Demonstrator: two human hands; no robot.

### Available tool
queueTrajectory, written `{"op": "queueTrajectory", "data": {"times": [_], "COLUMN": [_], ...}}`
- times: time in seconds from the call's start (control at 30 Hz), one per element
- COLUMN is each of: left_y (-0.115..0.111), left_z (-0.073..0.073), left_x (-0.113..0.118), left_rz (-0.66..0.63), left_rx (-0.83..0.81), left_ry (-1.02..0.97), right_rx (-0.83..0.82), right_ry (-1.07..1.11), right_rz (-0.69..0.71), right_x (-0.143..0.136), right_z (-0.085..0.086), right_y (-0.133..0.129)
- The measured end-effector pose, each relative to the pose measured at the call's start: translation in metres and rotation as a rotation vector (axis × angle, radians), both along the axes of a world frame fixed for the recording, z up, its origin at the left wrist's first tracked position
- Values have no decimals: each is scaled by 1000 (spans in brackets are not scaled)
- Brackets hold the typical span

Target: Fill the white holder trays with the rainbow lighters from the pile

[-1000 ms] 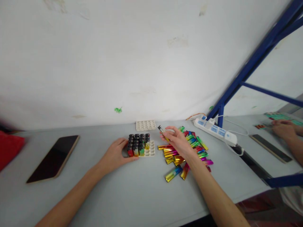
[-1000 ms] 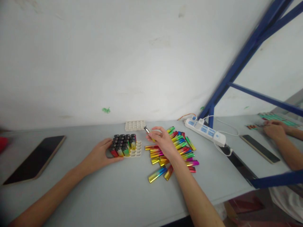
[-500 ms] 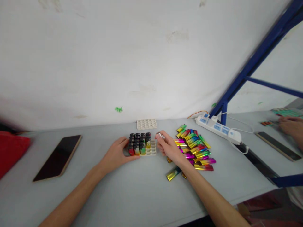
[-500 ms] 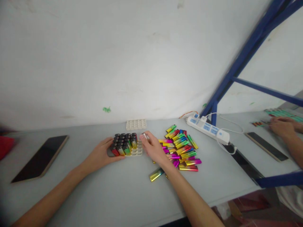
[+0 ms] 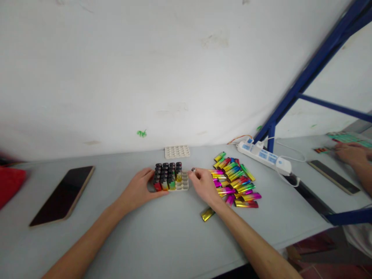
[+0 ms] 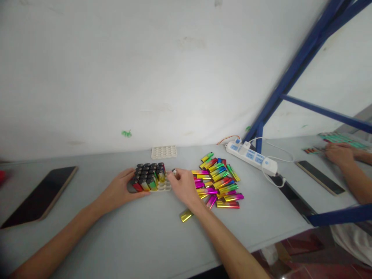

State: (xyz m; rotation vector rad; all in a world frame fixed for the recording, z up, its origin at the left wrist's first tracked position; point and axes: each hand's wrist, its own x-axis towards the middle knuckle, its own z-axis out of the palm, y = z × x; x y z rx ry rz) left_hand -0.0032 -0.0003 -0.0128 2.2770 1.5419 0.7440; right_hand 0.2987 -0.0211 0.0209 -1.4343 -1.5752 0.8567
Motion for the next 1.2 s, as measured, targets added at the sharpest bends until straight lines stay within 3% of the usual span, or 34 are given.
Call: {"op": "queueTrajectory", "data": {"times": [0.2,0.4,0.6,0.87,1.0,1.2], "left_y": [-1,-1,-2,-4,-3,-3], "left_z": [5,3,3,8,7,5], "left_x": [2,1,1,4,3,3], "left_rz": [-18,-24,-50,-41,-38,-36], "left_rx": [-6,8,4,-27,-17,18], "left_ry": [2,-11,-29,-6,-25,-30], "right_rx": [29,85,255,150,160,241], "right_ry": [17,64,-89,-166,-341,-684], "right_rz": [18,147,220,329,399,390], "right_x": [2,7,13,20,20,11], "right_z": [-1,4,7,0,2,10], "right_y": [0,-4,-7,-6,-7,-11]}}
